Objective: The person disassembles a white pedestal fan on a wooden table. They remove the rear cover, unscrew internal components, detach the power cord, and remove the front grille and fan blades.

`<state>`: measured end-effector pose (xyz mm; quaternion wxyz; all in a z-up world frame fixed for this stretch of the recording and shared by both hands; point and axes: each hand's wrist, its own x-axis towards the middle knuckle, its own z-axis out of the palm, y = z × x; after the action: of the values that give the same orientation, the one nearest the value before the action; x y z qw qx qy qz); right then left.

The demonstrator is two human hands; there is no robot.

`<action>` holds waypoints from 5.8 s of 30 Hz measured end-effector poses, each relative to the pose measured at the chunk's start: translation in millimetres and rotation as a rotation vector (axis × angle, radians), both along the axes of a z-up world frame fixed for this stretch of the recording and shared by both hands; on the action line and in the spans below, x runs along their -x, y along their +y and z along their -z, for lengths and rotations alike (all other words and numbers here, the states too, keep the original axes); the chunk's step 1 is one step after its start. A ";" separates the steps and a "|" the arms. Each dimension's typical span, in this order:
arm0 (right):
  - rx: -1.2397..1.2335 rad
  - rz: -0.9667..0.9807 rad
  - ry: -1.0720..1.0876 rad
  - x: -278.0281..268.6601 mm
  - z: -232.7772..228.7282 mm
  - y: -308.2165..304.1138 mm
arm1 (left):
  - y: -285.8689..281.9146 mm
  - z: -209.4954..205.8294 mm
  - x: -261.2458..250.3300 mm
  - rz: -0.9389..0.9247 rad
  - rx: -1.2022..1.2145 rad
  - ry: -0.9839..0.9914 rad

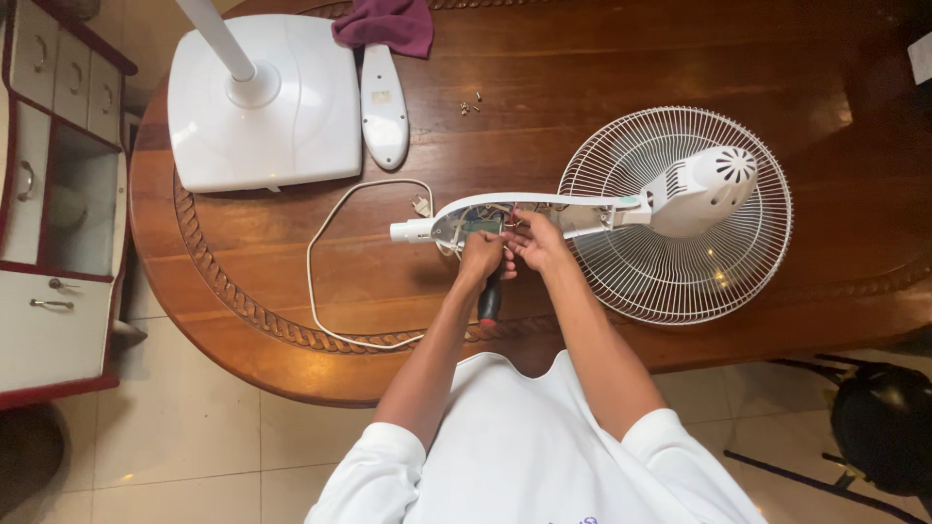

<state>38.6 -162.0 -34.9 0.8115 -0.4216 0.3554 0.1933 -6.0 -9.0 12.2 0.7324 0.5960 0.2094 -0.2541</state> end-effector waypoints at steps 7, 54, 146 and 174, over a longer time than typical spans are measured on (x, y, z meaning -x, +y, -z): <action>0.028 -0.001 -0.042 19.5 -31.0 2.5 | 9.9 -27.3 14.3 0.019 -0.045 -0.020; 0.425 -0.337 -0.376 190.1 -89.7 -64.5 | 139.3 -49.5 151.5 -0.031 -0.021 -0.006; 1.524 -0.399 -0.870 -231.6 16.4 63.7 | 102.4 112.8 -290.4 0.139 -0.018 -0.058; 1.348 -0.434 -0.825 -251.3 11.9 57.7 | 99.0 42.4 -268.0 0.219 -0.458 -0.297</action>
<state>289.9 -104.4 -46.8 0.3939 -0.9154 -0.0213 -0.0799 262.0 89.9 -30.1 0.5697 0.7955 0.0861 -0.1878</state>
